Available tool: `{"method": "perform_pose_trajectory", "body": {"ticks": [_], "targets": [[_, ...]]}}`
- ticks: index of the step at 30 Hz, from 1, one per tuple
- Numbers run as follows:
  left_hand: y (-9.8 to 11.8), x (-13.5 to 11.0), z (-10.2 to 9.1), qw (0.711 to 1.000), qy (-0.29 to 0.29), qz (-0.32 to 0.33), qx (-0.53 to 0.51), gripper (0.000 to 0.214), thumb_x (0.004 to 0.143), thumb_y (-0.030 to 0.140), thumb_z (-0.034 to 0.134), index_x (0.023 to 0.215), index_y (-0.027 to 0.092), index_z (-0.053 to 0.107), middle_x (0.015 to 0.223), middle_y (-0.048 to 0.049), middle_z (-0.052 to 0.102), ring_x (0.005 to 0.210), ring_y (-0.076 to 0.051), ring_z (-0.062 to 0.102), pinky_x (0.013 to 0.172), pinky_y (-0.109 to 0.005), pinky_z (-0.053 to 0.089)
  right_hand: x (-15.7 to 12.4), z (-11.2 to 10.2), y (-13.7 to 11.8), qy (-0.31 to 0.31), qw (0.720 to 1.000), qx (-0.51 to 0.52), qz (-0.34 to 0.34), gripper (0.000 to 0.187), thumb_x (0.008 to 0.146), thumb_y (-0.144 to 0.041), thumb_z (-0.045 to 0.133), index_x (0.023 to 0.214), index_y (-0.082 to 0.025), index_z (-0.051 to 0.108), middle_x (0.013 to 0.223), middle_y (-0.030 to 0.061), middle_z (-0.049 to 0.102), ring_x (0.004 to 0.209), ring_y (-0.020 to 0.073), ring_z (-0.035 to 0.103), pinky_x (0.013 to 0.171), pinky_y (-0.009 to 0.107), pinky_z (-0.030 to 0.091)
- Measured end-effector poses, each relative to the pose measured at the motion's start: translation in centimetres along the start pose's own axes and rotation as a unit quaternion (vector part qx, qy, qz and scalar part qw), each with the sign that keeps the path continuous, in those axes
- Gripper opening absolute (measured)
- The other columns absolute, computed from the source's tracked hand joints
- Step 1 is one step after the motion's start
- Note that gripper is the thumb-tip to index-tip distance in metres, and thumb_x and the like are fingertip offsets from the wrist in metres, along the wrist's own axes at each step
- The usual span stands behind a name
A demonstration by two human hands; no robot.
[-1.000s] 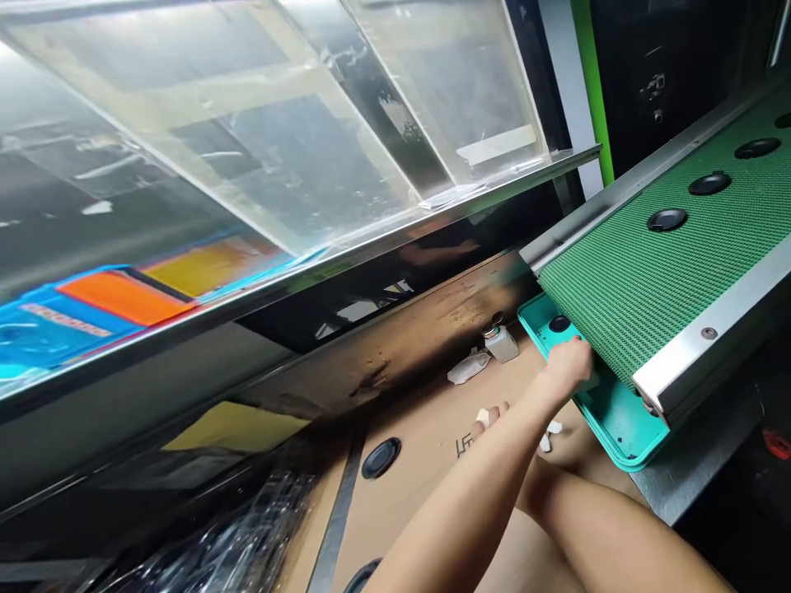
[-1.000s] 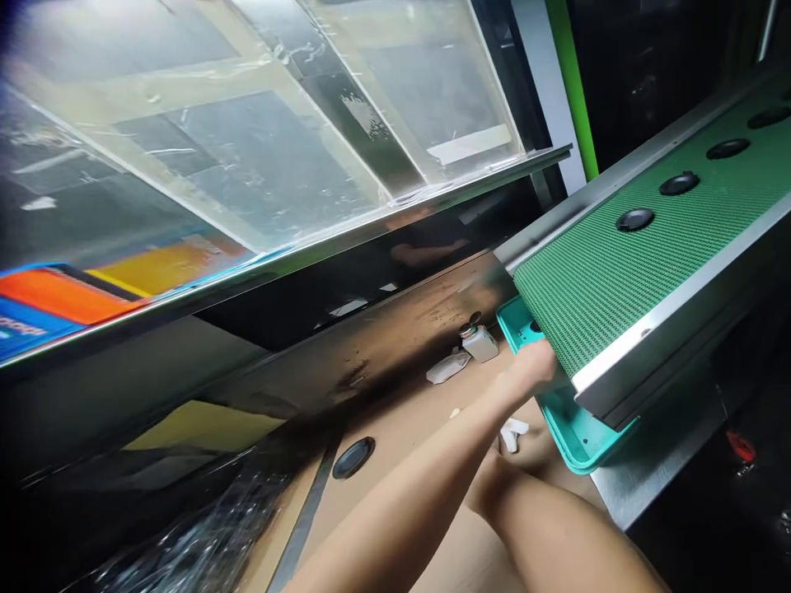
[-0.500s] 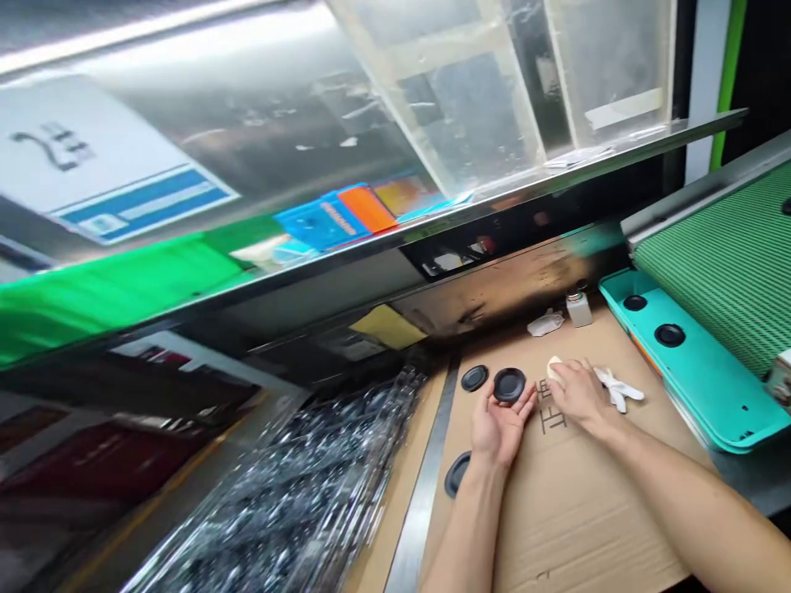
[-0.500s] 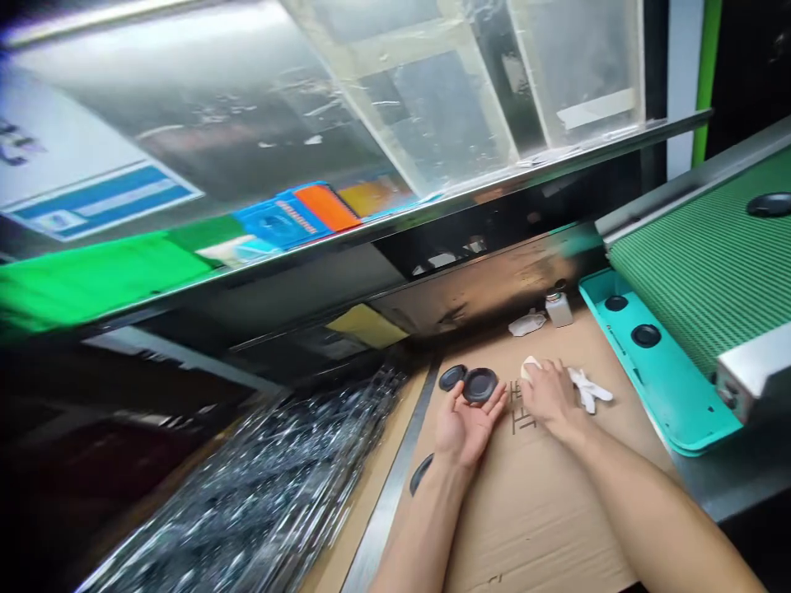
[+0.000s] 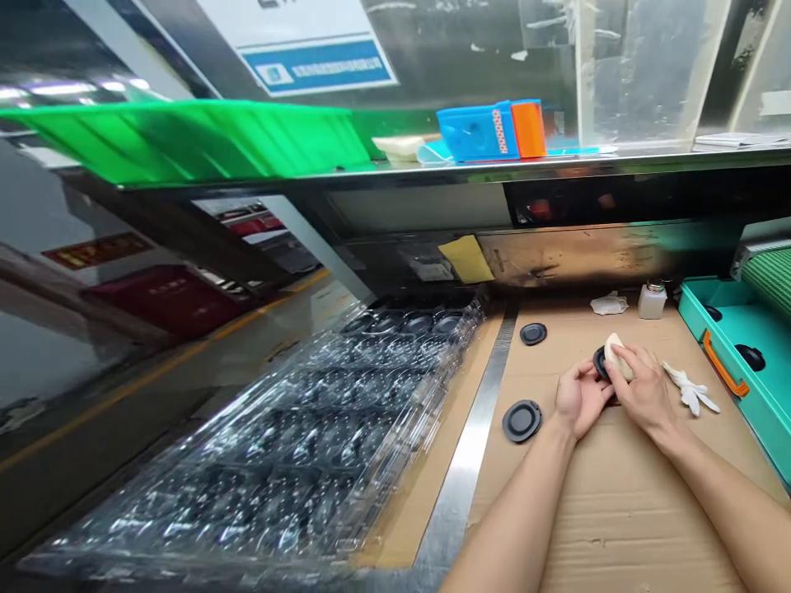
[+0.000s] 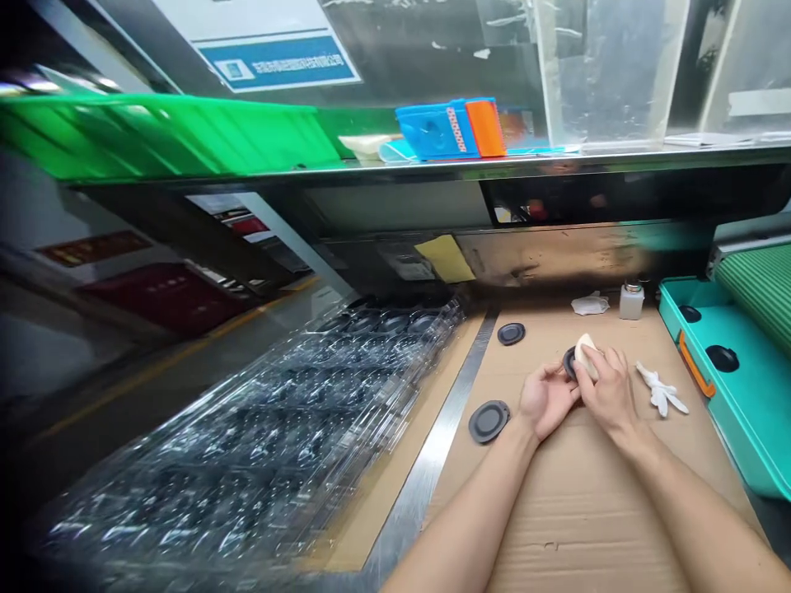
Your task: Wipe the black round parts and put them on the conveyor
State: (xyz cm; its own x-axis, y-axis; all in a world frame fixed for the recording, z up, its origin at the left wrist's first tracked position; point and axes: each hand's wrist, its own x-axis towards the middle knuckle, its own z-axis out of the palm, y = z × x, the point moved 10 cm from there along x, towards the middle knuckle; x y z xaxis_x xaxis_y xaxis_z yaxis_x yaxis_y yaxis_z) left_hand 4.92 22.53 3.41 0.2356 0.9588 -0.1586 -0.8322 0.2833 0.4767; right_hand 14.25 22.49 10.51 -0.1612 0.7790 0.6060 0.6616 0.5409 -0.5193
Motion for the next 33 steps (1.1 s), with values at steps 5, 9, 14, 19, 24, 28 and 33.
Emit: {"method": "perform_pose_trajectory", "body": {"ticks": [5,9,14,19,24,28,33], "targets": [[-0.5,0.6,-1.0,0.997,0.038,-0.045,-0.051,0.045,0.096,0.044,0.038,0.104,0.01,0.067,0.112,-0.0178,0.068,0.112,-0.028,0.065,0.105,-0.044,0.047,-1.7,2.7,-3.1,-0.064,0.996,-0.015,-0.054,0.033,0.095,-0.033,0.049,0.119,-0.022,0.07,0.128,0.012,0.061,0.111,0.0258,0.054,0.098,0.041,0.046],[0.3,0.9,-0.9,0.998,0.028,0.002,-0.062,0.03,0.095,0.029,0.044,0.11,0.015,0.066,0.108,-0.0102,0.071,0.11,-0.023,0.066,0.107,-0.039,0.046,-0.8,3.0,-2.3,-0.056,0.997,-0.037,-0.025,0.036,0.095,-0.035,0.049,0.12,-0.02,0.069,0.126,0.0131,0.062,0.11,0.0263,0.054,0.099,0.041,0.044],[0.1,1.0,-0.6,0.998,0.028,0.013,-0.06,0.029,0.095,0.028,0.042,0.106,0.015,0.067,0.113,-0.0109,0.07,0.112,-0.024,0.065,0.105,-0.042,0.048,-0.5,3.0,-1.2,-0.051,0.997,-0.05,0.001,0.038,0.096,-0.034,0.046,0.123,-0.019,0.068,0.13,0.0137,0.06,0.111,0.0264,0.053,0.099,0.04,0.042],[0.5,1.1,-1.2,0.998,0.025,0.034,-0.044,0.034,0.099,0.034,0.04,0.107,0.016,0.067,0.116,-0.0109,0.069,0.117,-0.023,0.063,0.108,-0.041,0.047,-0.7,2.8,-1.6,-0.073,0.995,-0.073,0.009,0.035,0.097,-0.03,0.044,0.118,-0.021,0.071,0.125,0.0127,0.063,0.106,0.025,0.054,0.095,0.038,0.042],[0.4,1.3,-1.6,0.999,0.034,0.021,-0.029,0.035,0.1,0.033,0.039,0.11,0.016,0.067,0.119,-0.0114,0.069,0.117,-0.024,0.062,0.107,-0.045,0.048,-0.5,3.1,-2.2,-0.1,0.992,-0.077,-0.031,0.035,0.098,-0.029,0.043,0.118,-0.021,0.07,0.127,0.0126,0.062,0.104,0.025,0.054,0.093,0.038,0.042],[0.2,1.1,-1.5,0.998,0.043,0.003,-0.046,0.036,0.101,0.033,0.037,0.106,0.013,0.067,0.116,-0.0129,0.069,0.114,-0.023,0.064,0.106,-0.04,0.048,-0.7,3.2,-2.1,-0.09,0.992,-0.08,-0.047,0.034,0.097,-0.028,0.045,0.12,-0.02,0.07,0.13,0.0137,0.06,0.106,0.0262,0.052,0.093,0.04,0.043],[0.6,1.1,-2.1,0.995,0.066,0.021,-0.066,0.031,0.101,0.03,0.04,0.101,0.014,0.067,0.108,-0.0099,0.071,0.102,-0.018,0.067,0.103,-0.035,0.049,-0.2,2.9,-0.5,-0.085,0.993,-0.078,-0.024,0.034,0.094,-0.024,0.049,0.122,-0.02,0.068,0.128,0.0133,0.061,0.107,0.0276,0.052,0.094,0.042,0.045]]}}
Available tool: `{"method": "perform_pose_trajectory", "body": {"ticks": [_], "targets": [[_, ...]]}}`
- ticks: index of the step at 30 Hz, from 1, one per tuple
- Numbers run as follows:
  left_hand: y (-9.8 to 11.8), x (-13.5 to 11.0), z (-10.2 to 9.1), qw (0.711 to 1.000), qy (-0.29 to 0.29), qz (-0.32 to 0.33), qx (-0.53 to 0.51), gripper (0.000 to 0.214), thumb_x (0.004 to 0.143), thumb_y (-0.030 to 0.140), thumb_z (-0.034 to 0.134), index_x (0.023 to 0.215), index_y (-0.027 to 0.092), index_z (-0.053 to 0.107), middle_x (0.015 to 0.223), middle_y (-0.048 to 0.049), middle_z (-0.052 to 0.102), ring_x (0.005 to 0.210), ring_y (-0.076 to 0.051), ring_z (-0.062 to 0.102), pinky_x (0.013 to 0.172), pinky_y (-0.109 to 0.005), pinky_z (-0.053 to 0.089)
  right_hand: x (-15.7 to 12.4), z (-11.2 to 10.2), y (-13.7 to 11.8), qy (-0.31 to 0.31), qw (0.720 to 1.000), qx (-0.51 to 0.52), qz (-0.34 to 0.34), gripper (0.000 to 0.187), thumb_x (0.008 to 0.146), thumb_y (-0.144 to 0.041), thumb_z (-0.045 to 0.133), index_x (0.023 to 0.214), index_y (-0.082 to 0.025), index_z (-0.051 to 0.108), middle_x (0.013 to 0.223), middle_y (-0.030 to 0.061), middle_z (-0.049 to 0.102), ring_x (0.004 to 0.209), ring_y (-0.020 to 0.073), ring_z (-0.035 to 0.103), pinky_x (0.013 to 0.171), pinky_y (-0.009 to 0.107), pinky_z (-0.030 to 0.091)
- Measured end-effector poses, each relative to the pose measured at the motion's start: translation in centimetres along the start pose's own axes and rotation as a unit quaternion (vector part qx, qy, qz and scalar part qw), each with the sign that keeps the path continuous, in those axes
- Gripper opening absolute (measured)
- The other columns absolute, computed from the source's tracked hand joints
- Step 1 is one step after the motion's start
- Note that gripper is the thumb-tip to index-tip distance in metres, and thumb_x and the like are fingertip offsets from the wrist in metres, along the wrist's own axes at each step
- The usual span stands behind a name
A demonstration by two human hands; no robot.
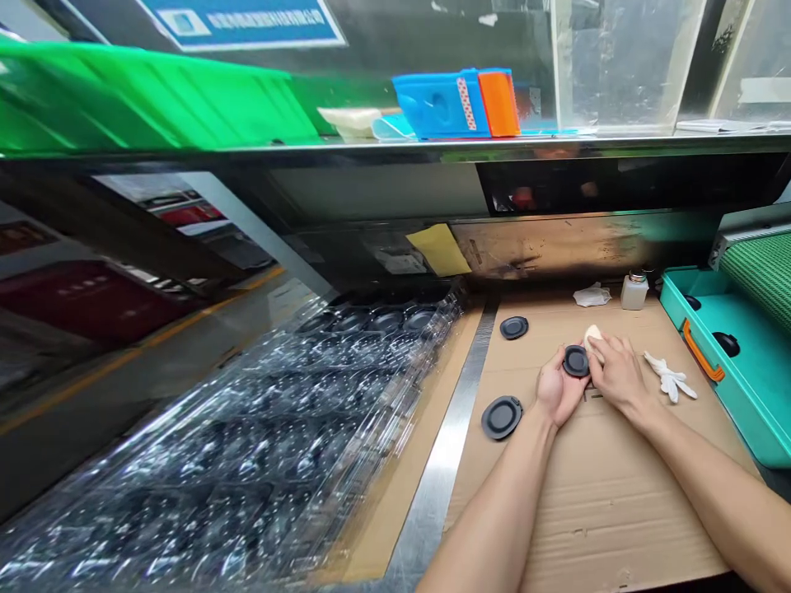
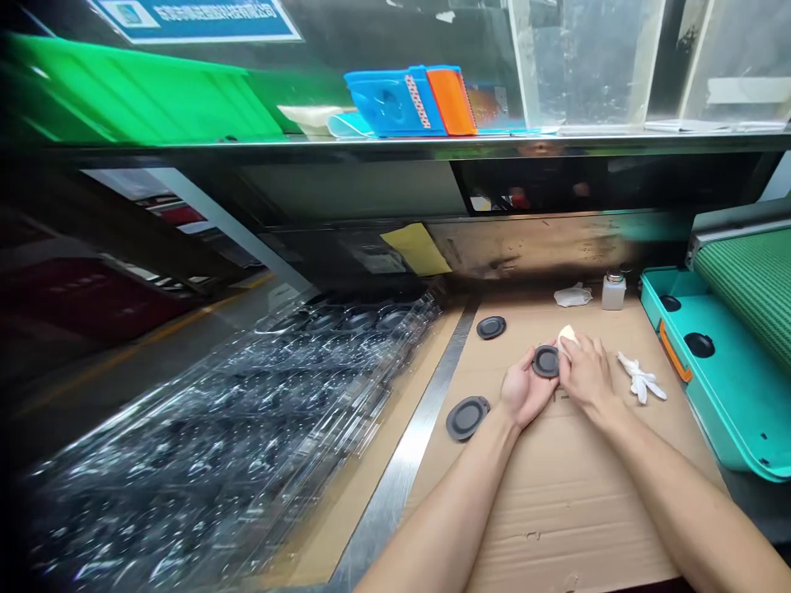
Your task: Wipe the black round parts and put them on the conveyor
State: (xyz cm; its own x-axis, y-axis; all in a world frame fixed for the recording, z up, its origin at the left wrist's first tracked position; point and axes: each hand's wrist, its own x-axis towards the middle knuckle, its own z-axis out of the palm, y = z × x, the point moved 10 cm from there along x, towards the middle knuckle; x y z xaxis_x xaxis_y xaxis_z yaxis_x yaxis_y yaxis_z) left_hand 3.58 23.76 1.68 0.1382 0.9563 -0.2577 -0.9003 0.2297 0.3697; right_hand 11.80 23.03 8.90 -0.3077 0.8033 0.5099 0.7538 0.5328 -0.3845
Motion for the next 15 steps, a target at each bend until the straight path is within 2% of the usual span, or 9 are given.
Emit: {"method": "perform_pose_trajectory", "body": {"ticks": [2,5,8,11,13,15], "targets": [[0.2,0.1,0.2,1.0,-0.009,0.009,0.003,0.03,0.101,0.029,0.041,0.102,0.014,0.067,0.108,-0.0096,0.071,0.101,-0.018,0.067,0.103,-0.035,0.049,0.2,-0.4,0.4,0.003,1.0,0.027,0.001,0.04,0.091,-0.024,0.053,0.129,-0.017,0.062,0.128,0.0144,0.06,0.113,0.0286,0.051,0.098,0.043,0.044],[0.4,0.1,0.3,1.0,-0.004,0.018,0.014,0.031,0.1,0.03,0.041,0.106,0.013,0.066,0.113,-0.0122,0.07,0.108,-0.021,0.066,0.103,-0.036,0.049,0.1,-1.0,0.5,-0.018,0.996,0.088,0.014,0.058,0.083,-0.026,0.063,0.138,-0.014,0.052,0.128,0.0159,0.058,0.117,0.0285,0.051,0.101,0.042,0.044],[0.5,0.0,-0.1,0.999,0.02,0.022,0.032,0.031,0.1,0.032,0.042,0.115,0.015,0.062,0.125,-0.0137,0.066,0.116,-0.024,0.064,0.105,-0.041,0.048,0.0,-0.8,1.6,-0.092,0.982,0.138,0.092,0.053,0.075,-0.031,0.072,0.126,-0.019,0.06,0.116,0.0107,0.064,0.105,0.0255,0.058,0.092,0.039,0.048],[0.6,-0.1,-0.3,0.998,0.027,0.028,0.041,0.034,0.099,0.036,0.042,0.121,0.017,0.06,0.135,-0.0131,0.062,0.118,-0.027,0.063,0.105,-0.048,0.047,-0.4,0.2,1.7,-0.191,0.947,0.229,0.118,0.052,0.071,-0.036,0.077,0.119,-0.022,0.062,0.109,0.0039,0.067,0.085,0.0183,0.061,0.076,0.03,0.048],[0.6,-0.1,-0.2,0.998,0.024,0.029,0.04,0.035,0.099,0.037,0.042,0.122,0.017,0.059,0.137,-0.0133,0.06,0.118,-0.028,0.063,0.105,-0.051,0.047,-0.5,0.6,1.6,-0.218,0.923,0.291,0.123,0.059,0.068,-0.036,0.079,0.121,-0.021,0.06,0.111,0.0033,0.067,0.08,0.0154,0.059,0.069,0.027,0.047],[0.6,-0.1,-0.2,0.999,0.024,0.031,0.036,0.035,0.099,0.037,0.042,0.121,0.016,0.059,0.138,-0.0142,0.06,0.118,-0.029,0.063,0.105,-0.052,0.047,-0.5,0.8,1.5,-0.22,0.915,0.318,0.116,0.062,0.066,-0.035,0.08,0.122,-0.019,0.059,0.113,0.0036,0.067,0.08,0.0148,0.059,0.069,0.026,0.046]]}}
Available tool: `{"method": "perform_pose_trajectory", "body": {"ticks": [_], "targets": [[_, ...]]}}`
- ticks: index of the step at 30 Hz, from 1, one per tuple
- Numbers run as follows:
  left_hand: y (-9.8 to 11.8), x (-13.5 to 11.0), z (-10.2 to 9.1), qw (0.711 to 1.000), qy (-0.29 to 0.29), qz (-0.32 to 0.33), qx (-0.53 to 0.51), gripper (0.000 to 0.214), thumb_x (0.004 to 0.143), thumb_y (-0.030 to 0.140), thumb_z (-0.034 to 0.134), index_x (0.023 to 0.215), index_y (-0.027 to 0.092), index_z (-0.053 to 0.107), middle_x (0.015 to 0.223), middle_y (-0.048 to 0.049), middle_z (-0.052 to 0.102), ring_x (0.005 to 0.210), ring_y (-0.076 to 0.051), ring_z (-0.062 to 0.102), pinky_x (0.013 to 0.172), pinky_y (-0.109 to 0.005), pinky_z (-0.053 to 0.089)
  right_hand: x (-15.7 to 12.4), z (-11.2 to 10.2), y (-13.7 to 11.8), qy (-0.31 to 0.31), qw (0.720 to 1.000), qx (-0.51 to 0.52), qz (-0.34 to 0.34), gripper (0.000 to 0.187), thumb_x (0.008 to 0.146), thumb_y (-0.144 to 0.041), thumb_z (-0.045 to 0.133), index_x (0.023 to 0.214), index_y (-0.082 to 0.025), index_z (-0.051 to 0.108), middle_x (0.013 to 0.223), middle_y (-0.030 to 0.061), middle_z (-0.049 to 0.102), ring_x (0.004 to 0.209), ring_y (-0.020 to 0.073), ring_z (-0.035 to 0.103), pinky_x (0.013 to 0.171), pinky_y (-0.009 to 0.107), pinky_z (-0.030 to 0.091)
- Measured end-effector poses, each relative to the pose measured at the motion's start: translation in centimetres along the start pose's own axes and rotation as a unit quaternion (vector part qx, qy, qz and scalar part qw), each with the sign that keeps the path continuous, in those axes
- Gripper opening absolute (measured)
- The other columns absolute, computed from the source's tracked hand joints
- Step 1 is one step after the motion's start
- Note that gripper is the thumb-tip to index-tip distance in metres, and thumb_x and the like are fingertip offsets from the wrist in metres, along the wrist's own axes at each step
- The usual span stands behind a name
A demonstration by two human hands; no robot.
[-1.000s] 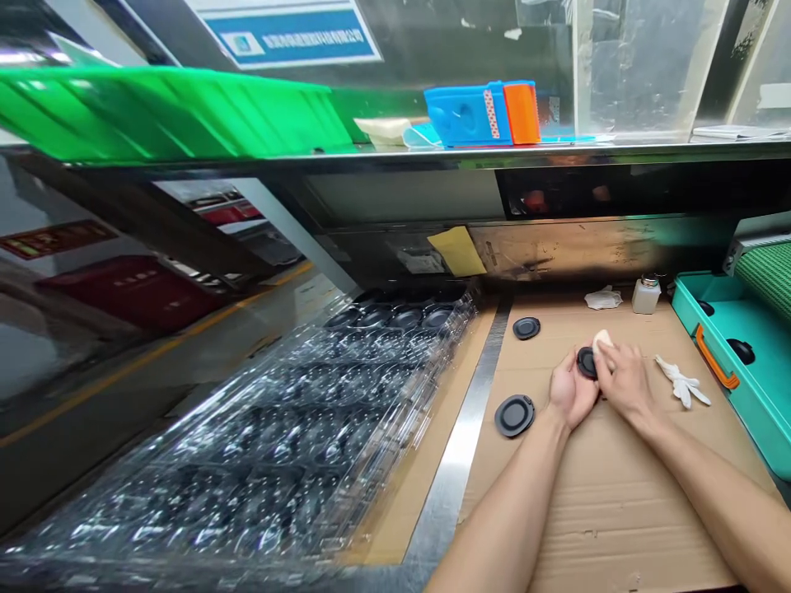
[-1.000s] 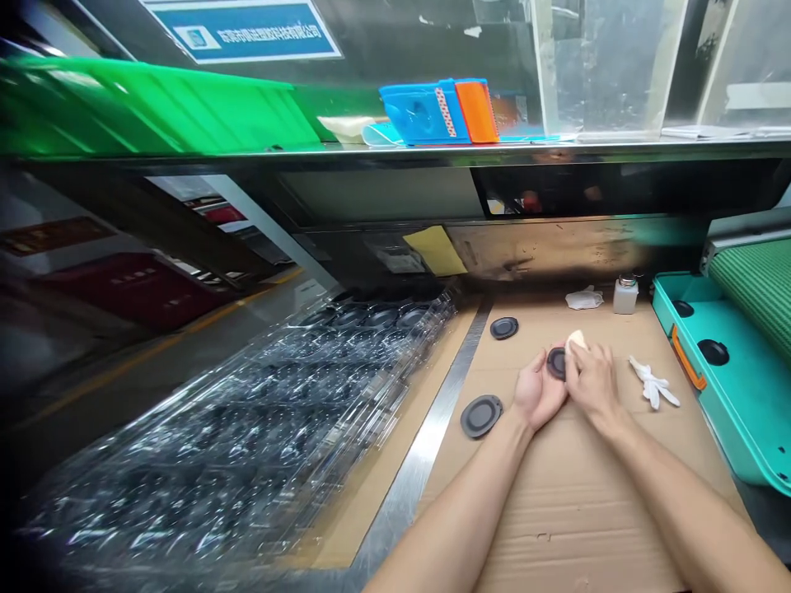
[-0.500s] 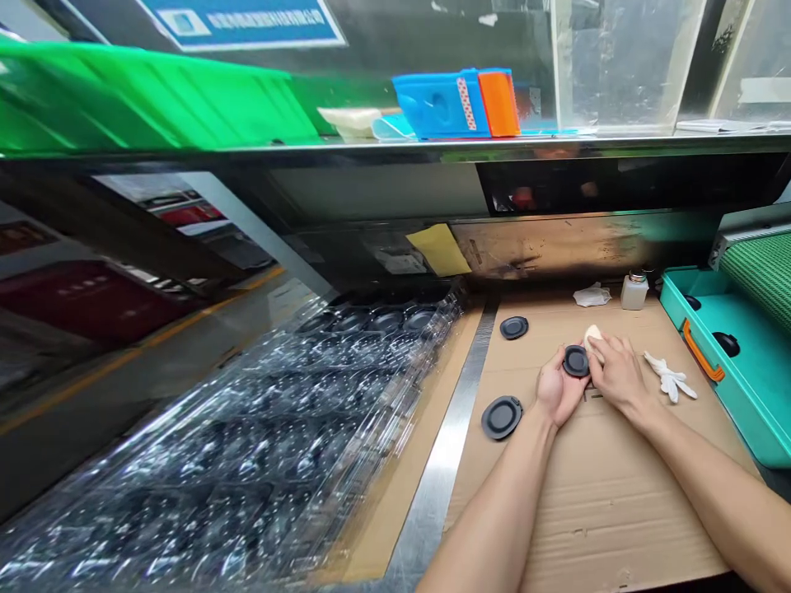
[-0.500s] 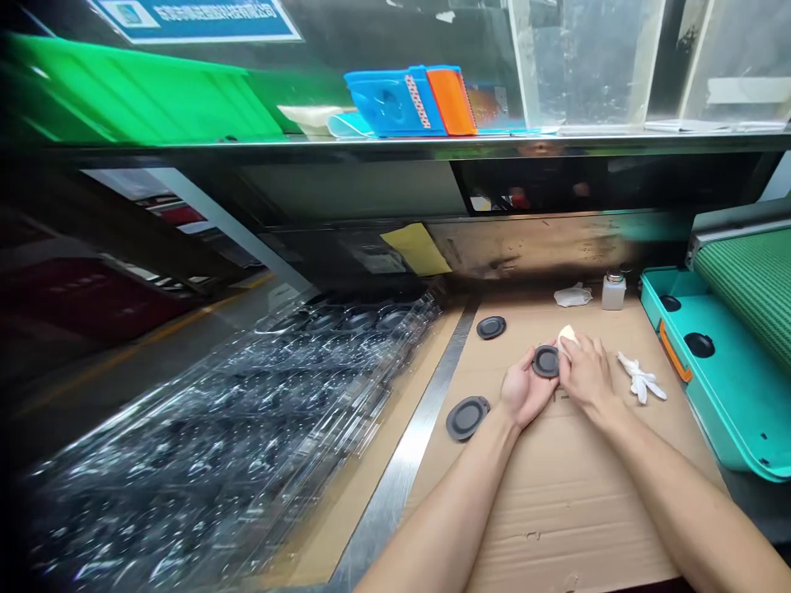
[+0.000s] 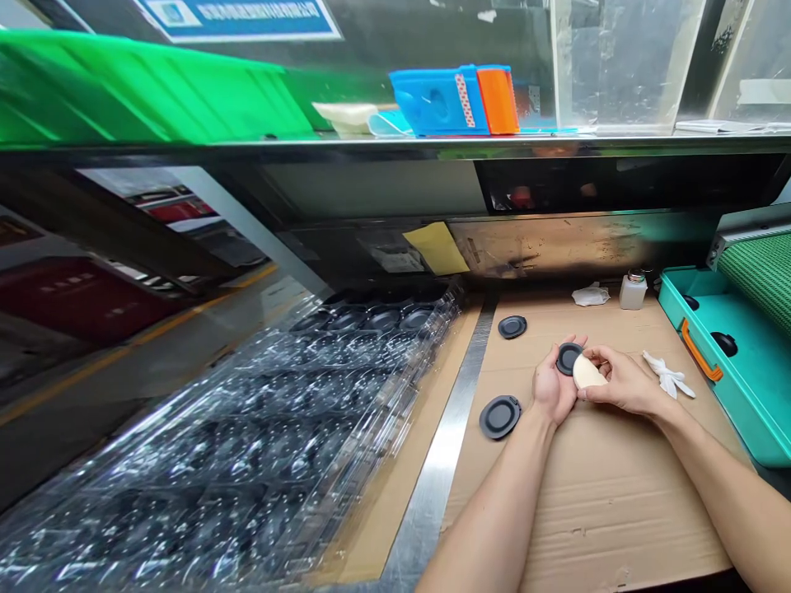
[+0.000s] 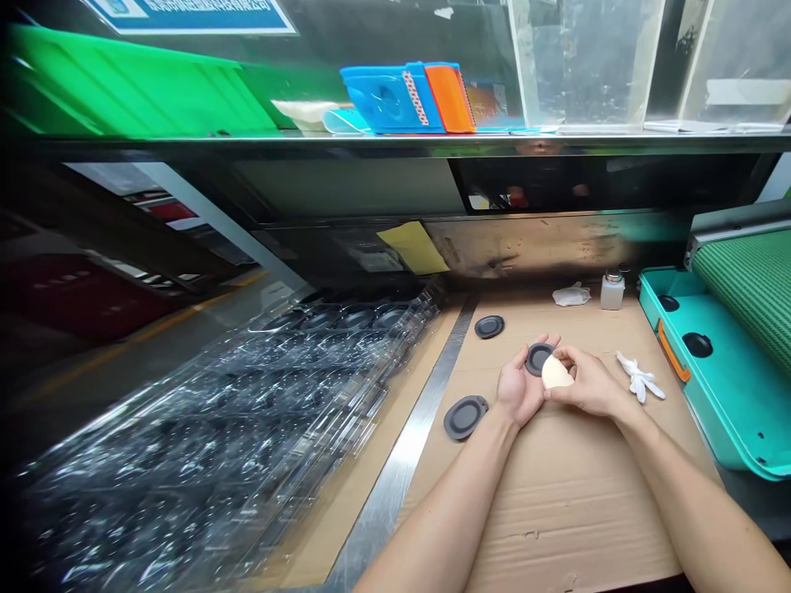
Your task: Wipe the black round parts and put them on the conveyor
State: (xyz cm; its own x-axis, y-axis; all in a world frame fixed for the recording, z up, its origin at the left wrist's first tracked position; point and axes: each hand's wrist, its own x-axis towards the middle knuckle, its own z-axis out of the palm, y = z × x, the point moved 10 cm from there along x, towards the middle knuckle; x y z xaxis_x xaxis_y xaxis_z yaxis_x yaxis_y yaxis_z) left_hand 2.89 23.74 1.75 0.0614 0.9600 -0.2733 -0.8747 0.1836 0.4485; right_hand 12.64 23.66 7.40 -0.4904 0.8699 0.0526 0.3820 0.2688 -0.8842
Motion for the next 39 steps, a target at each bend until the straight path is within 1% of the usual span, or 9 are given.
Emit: {"method": "perform_pose_trajectory", "body": {"ticks": [8,13,17,21,25,28,32,37,39], "targets": [[1.0,0.0,-0.5,0.999,0.004,0.036,-0.03,0.034,0.098,0.035,0.042,0.118,0.016,0.062,0.134,-0.0156,0.062,0.12,-0.029,0.062,0.107,-0.052,0.044,-0.2,-0.1,-0.5,0.019,0.998,-0.063,-0.011,0.051,0.081,-0.037,0.066,0.129,-0.021,0.061,0.109,0.0036,0.07,0.086,0.0188,0.063,0.075,0.029,0.047],[0.0,-0.4,0.5,0.999,-0.034,0.018,0.008,0.033,0.099,0.035,0.044,0.114,0.015,0.065,0.132,-0.0159,0.063,0.123,-0.027,0.06,0.11,-0.047,0.043,0.4,0.1,-0.3,0.064,0.997,0.044,-0.019,0.04,0.087,-0.042,0.061,0.119,-0.019,0.066,0.111,0.0056,0.071,0.093,0.0189,0.065,0.08,0.028,0.049],[-0.9,-0.8,0.6,0.999,-0.027,-0.013,0.038,0.032,0.097,0.035,0.045,0.108,0.013,0.066,0.127,-0.0175,0.065,0.119,-0.029,0.062,0.109,-0.048,0.044,0.7,1.0,0.9,0.012,0.996,0.092,0.014,0.039,0.085,-0.043,0.064,0.111,-0.016,0.07,0.103,0.0064,0.072,0.087,0.0177,0.065,0.076,0.027,0.049],[-1.0,-0.8,0.5,0.998,-0.023,-0.013,0.053,0.033,0.098,0.035,0.044,0.106,0.013,0.066,0.123,-0.0178,0.067,0.119,-0.029,0.062,0.108,-0.05,0.044,0.4,0.4,2.4,-0.049,0.996,0.01,0.071,0.035,0.081,-0.04,0.066,0.107,-0.017,0.074,0.095,0.0047,0.074,0.082,0.0187,0.066,0.07,0.026,0.049],[-1.2,-0.4,0.4,0.999,-0.017,-0.009,0.049,0.034,0.1,0.035,0.042,0.105,0.012,0.066,0.118,-0.0172,0.068,0.115,-0.028,0.064,0.104,-0.047,0.049,0.1,-2.2,0.6,0.079,0.989,-0.123,0.013,0.035,0.088,-0.039,0.059,0.117,-0.024,0.071,0.11,0.0042,0.074,0.098,0.0224,0.067,0.085,0.031,0.05],[-1.7,-0.3,0.1,0.999,-0.01,-0.034,0.025,0.035,0.101,0.034,0.04,0.101,0.011,0.067,0.111,-0.0163,0.07,0.108,-0.025,0.066,0.1,-0.042,0.052,0.0,-1.1,-1.5,0.1,0.968,-0.225,-0.038,0.035,0.095,-0.038,0.052,0.127,-0.031,0.064,0.12,0.0025,0.071,0.105,0.0224,0.067,0.089,0.031,0.048],[-1.5,-0.3,-0.4,1.0,0.011,-0.027,0.008,0.035,0.102,0.031,0.038,0.098,0.011,0.067,0.104,-0.0132,0.071,0.098,-0.022,0.068,0.097,-0.042,0.054,0.1,-1.4,-1.2,0.125,0.92,-0.37,0.031,0.038,0.099,-0.042,0.044,0.133,-0.031,0.058,0.11,0.0063,0.074,0.095,0.0248,0.069,0.078,0.031,0.047],[-2.0,-0.2,-0.2,0.999,0.008,-0.038,0.032,0.038,0.102,0.034,0.038,0.099,0.01,0.067,0.107,-0.0161,0.071,0.102,-0.023,0.068,0.098,-0.039,0.054,0.2,-0.6,-1.4,0.099,0.922,-0.375,-0.006,0.037,0.1,-0.044,0.043,0.133,-0.032,0.057,0.111,0.0046,0.073,0.095,0.0233,0.069,0.076,0.029,0.045],[-2.0,-0.1,-0.1,0.999,0.002,-0.033,0.036,0.038,0.102,0.033,0.037,0.101,0.01,0.067,0.108,-0.0152,0.072,0.104,-0.023,0.068,0.099,-0.04,0.053,0.2,-1.0,-1.0,0.123,0.915,-0.383,0.021,0.037,0.101,-0.044,0.04,0.13,-0.03,0.058,0.107,0.0059,0.074,0.092,0.0243,0.069,0.074,0.029,0.044]]}}
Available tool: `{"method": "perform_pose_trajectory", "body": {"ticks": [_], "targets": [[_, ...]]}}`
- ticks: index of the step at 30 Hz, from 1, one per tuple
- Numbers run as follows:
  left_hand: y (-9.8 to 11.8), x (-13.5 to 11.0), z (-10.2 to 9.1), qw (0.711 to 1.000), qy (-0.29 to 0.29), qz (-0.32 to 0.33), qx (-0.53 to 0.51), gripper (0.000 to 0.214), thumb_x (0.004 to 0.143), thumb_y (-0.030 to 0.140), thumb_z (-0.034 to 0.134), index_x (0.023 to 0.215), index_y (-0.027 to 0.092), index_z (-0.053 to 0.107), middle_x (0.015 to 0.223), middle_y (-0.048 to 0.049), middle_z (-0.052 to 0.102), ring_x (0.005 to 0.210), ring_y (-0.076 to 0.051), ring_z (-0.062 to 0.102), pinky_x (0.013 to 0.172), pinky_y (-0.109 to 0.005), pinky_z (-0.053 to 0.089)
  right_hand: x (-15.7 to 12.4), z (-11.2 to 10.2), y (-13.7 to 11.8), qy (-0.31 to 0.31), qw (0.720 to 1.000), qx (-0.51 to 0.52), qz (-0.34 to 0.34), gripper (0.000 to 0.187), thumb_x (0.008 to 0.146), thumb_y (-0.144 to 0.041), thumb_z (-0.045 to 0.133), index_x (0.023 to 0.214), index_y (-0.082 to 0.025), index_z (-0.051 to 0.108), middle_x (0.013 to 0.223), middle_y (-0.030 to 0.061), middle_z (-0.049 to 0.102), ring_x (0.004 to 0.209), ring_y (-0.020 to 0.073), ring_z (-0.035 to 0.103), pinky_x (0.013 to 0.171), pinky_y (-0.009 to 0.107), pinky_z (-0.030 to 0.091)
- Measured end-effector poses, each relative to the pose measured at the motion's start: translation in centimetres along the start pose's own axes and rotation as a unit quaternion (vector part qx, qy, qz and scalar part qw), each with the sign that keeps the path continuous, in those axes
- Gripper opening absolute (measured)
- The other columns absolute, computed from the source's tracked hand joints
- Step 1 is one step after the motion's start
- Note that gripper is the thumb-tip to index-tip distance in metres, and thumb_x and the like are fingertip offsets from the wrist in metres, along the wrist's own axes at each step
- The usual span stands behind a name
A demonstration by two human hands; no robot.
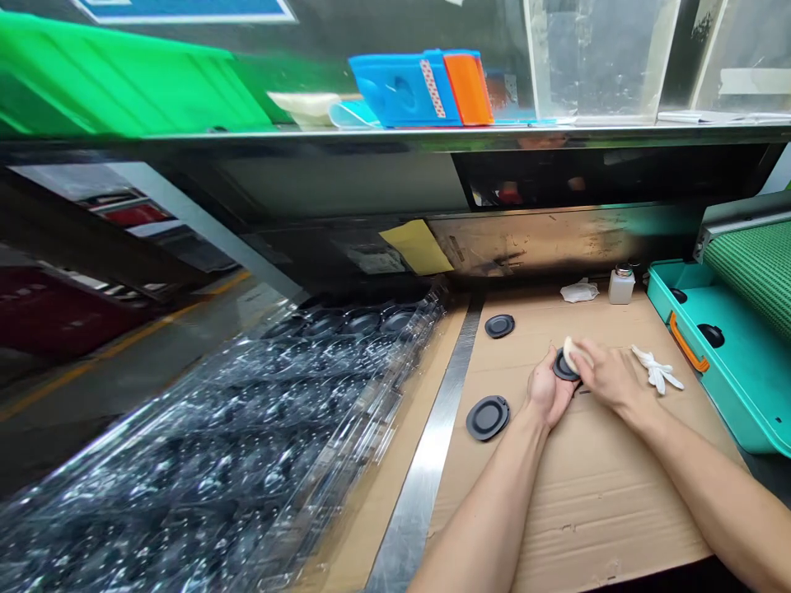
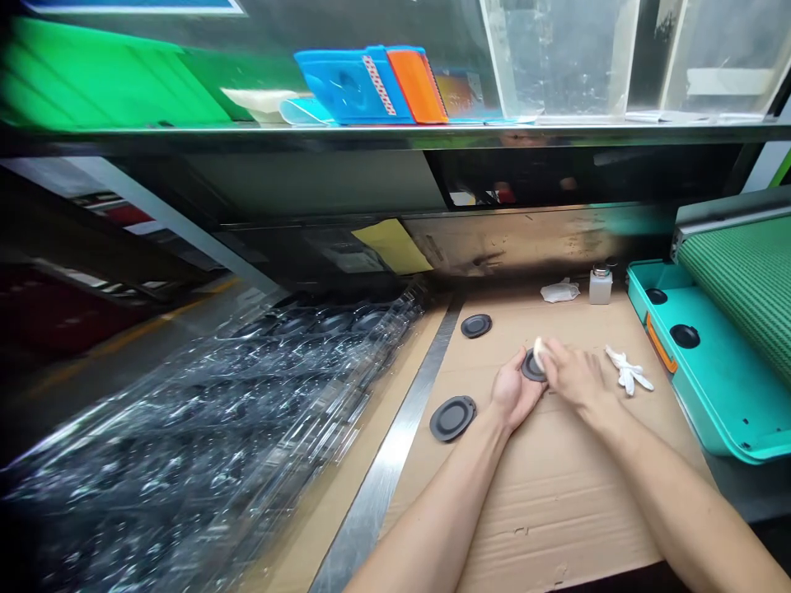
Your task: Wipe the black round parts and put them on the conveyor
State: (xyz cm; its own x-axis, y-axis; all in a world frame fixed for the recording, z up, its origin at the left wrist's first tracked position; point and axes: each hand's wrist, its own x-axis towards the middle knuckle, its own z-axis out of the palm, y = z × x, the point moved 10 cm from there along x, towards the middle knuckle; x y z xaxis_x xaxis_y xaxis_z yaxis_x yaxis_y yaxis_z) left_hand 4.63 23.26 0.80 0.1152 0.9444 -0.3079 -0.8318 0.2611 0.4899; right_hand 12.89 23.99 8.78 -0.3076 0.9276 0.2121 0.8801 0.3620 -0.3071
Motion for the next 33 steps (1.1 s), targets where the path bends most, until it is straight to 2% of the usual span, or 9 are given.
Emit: {"method": "perform_pose_trajectory", "body": {"ticks": [2,6,9,14,18,22,26,29,33], "targets": [[0.1,0.0,0.0,1.0,0.003,0.008,0.006,0.038,0.102,0.032,0.037,0.101,0.01,0.067,0.106,-0.0142,0.072,0.105,-0.023,0.068,0.101,-0.041,0.053,0.0,0.0,0.3,0.013,0.999,-0.017,0.029,0.038,0.102,-0.043,0.037,0.131,-0.028,0.056,0.104,0.0079,0.074,0.089,0.025,0.069,0.071,0.03,0.043],[-0.3,0.0,0.0,1.0,0.006,-0.015,0.007,0.04,0.102,0.034,0.036,0.102,0.01,0.068,0.104,-0.0162,0.073,0.107,-0.025,0.068,0.102,-0.042,0.052,-0.1,0.8,-1.2,-0.01,0.999,-0.033,-0.005,0.04,0.102,-0.043,0.035,0.134,-0.028,0.053,0.105,0.0084,0.073,0.088,0.0244,0.069,0.069,0.029,0.042],[0.1,-0.1,-0.2,1.0,0.021,-0.002,-0.004,0.04,0.102,0.033,0.034,0.105,0.011,0.067,0.102,-0.0141,0.073,0.105,-0.024,0.068,0.101,-0.043,0.053,-0.3,1.0,-0.6,-0.017,0.996,-0.067,0.05,0.04,0.103,-0.045,0.032,0.127,-0.024,0.055,0.097,0.0095,0.074,0.082,0.0242,0.069,0.068,0.028,0.041],[0.1,0.0,-0.2,0.999,0.015,-0.016,-0.026,0.041,0.102,0.036,0.034,0.106,0.011,0.066,0.11,-0.0171,0.071,0.106,-0.026,0.068,0.1,-0.043,0.053,-0.6,1.5,-2.0,-0.039,0.997,-0.059,0.003,0.043,0.102,-0.049,0.034,0.136,-0.028,0.05,0.101,0.0094,0.074,0.081,0.0247,0.07,0.067,0.028,0.042],[0.5,0.1,-0.6,0.999,0.025,-0.002,-0.033,0.039,0.102,0.033,0.033,0.11,0.012,0.065,0.11,-0.0153,0.071,0.103,-0.024,0.069,0.098,-0.041,0.054,-0.5,1.2,-0.7,-0.028,0.995,-0.076,0.058,0.044,0.103,-0.049,0.03,0.134,-0.027,0.052,0.097,0.0099,0.074,0.081,0.0264,0.07,0.068,0.03,0.043],[0.4,0.0,-0.4,0.999,0.019,-0.015,-0.034,0.037,0.102,0.034,0.034,0.114,0.012,0.062,0.117,-0.0177,0.068,0.103,-0.025,0.069,0.096,-0.044,0.054,-0.6,1.8,-1.3,-0.049,0.998,-0.043,0.007,0.044,0.102,-0.05,0.035,0.139,-0.032,0.048,0.105,0.0072,0.074,0.086,0.0251,0.07,0.07,0.03,0.043],[3.4,-0.3,-1.3,0.992,0.07,0.105,0.006,0.03,0.103,0.032,0.035,0.112,0.014,0.059,0.117,-0.0159,0.067,0.098,-0.021,0.069,0.091,-0.038,0.055,-0.3,0.6,1.3,-0.008,0.996,-0.025,0.082,0.044,0.103,-0.052,0.032,0.136,-0.031,0.051,0.1,0.0074,0.074,0.086,0.0253,0.069,0.071,0.031,0.042],[6.0,-1.1,-2.2,0.973,0.115,0.198,0.032,0.023,0.102,0.033,0.041,0.112,0.02,0.056,0.118,-0.0133,0.067,0.098,-0.019,0.069,0.087,-0.032,0.054,-0.2,-0.8,1.6,0.02,0.998,-0.013,0.065,0.044,0.103,-0.051,0.03,0.128,-0.028,0.058,0.101,0.008,0.072,0.093,0.0243,0.066,0.076,0.031,0.042],[7.0,-1.7,-2.0,0.97,0.109,0.211,0.041,0.02,0.099,0.04,0.048,0.11,0.024,0.054,0.111,-0.01,0.068,0.087,-0.018,0.07,0.072,-0.027,0.052,-0.2,-4.0,2.9,0.08,0.991,-0.089,0.055,0.036,0.1,-0.041,0.038,0.11,-0.022,0.067,0.11,0.0137,0.068,0.109,0.0299,0.057,0.09,0.04,0.041]]}}
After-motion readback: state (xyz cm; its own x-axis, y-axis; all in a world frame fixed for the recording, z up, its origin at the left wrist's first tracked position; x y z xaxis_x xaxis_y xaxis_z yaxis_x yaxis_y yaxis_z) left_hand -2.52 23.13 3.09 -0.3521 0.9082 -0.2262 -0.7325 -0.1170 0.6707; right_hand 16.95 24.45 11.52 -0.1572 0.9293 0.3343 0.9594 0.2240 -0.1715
